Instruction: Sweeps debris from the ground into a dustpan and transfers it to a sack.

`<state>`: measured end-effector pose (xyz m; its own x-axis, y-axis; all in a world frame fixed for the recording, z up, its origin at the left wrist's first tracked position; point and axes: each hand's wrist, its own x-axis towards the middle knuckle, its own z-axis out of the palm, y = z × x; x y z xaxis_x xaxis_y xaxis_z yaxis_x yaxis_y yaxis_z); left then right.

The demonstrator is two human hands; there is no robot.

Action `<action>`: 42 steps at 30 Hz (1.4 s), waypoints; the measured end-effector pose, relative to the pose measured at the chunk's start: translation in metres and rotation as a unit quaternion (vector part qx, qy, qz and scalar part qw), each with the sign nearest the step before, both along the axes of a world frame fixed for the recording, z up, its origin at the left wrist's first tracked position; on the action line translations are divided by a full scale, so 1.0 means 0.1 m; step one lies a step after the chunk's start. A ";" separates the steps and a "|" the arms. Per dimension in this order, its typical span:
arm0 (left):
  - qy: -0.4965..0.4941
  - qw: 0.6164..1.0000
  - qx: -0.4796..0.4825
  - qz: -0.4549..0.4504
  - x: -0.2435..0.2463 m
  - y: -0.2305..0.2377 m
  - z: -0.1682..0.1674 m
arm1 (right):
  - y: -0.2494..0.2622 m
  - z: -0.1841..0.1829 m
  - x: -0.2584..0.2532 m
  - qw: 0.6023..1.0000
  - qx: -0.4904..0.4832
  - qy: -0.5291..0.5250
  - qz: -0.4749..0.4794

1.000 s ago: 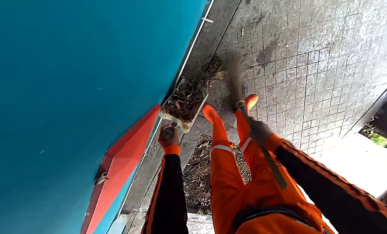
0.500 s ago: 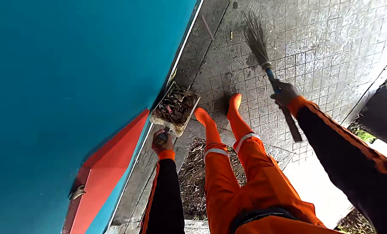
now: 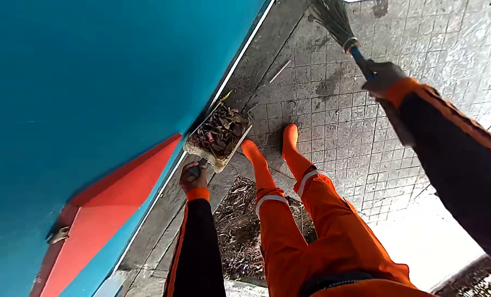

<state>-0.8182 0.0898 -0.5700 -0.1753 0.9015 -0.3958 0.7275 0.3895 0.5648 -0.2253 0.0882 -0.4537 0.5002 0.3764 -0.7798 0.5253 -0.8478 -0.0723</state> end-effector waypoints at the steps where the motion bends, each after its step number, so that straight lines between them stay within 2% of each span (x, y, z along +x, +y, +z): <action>1: 0.003 1.000 0.002 -0.001 -0.01 -0.03 0.00 | 0.07 -0.22 -0.13 1.000 -0.010 0.017 -0.003; 3: -0.002 1.000 0.015 0.011 0.04 -0.04 -0.08 | -0.04 -0.49 -0.66 0.994 -0.026 0.085 0.060; 4: -0.001 1.000 0.013 0.020 0.04 -0.10 -0.10 | -0.26 -0.49 -0.99 0.986 -0.042 0.118 0.109; 6: 0.005 0.999 0.002 0.036 0.05 -0.15 -0.10 | -0.74 -0.28 -1.48 0.972 -0.058 0.173 0.147; 8: 0.006 0.999 -0.006 0.048 0.10 -0.11 -0.06 | -0.89 0.12 -1.52 0.967 -0.075 0.200 0.141; 10: 0.000 0.999 -0.014 0.049 0.06 -0.14 -0.02 | -1.08 0.49 -1.33 0.978 -0.055 0.179 0.089; 12: 0.004 0.999 -0.013 0.048 0.00 -0.14 -0.06 | -1.18 0.62 -1.15 0.991 -0.036 0.128 0.026; 14: 0.020 0.999 -0.012 0.040 -0.04 -0.11 -0.10 | -1.14 0.46 -1.08 0.998 -0.033 0.060 -0.006; 16: 0.029 0.999 -0.021 0.035 0.00 -0.06 -0.09 | -0.94 0.12 -1.14 0.999 -0.041 0.031 0.007; 18: 0.035 0.998 -0.034 0.032 -0.04 -0.10 -0.07 | -0.89 -0.27 -1.39 0.992 -0.061 0.056 0.093; 20: 0.012 0.999 -0.013 0.029 -0.12 -0.12 -0.14 | -1.05 -0.44 -1.84 0.976 -0.063 0.087 0.191; 21: -0.007 1.000 0.005 0.029 -0.17 -0.15 -0.19 | -1.15 -0.35 -2.08 0.967 -0.074 0.110 0.218; 24: -0.033 0.999 0.006 0.031 -0.29 -0.22 -0.21 | -1.42 0.31 -2.50 0.934 -0.136 0.205 0.259; 26: -0.049 0.998 -0.003 0.028 -0.43 -0.24 -0.21 | -1.67 0.76 -2.56 0.941 -0.139 0.226 0.210; 28: -0.075 0.997 -0.002 0.010 -0.62 -0.26 -0.21 | -2.00 1.12 -2.53 0.967 -0.115 0.194 0.118; 30: -0.089 0.996 0.006 -0.015 -0.78 -0.25 -0.21 | -2.32 1.25 -2.43 0.987 -0.084 0.134 0.006; 32: -0.092 0.995 0.018 -0.039 -0.91 -0.25 -0.26 | -2.43 1.07 -2.41 0.989 -0.078 0.074 -0.104; 35: -0.082 0.995 0.011 -0.048 -0.97 -0.28 -0.25 | -2.28 0.32 -2.61 0.965 -0.070 0.069 -0.242; 36: -0.079 0.996 0.008 -0.050 -0.96 -0.29 -0.25 | -2.21 0.08 -2.77 0.960 -0.069 0.092 -0.255; 38: -0.075 0.996 0.007 -0.049 -0.92 -0.29 -0.26 | -2.06 -0.09 -3.17 0.963 -0.095 0.156 -0.197; 40: -0.085 0.995 0.013 -0.045 -0.95 -0.36 -0.30 | -2.09 0.12 -3.46 0.967 -0.109 0.200 -0.112; 42: -0.106 0.993 0.027 -0.040 -1.04 -0.46 -0.29 | -2.28 0.54 -3.45 0.972 -0.083 0.206 -0.072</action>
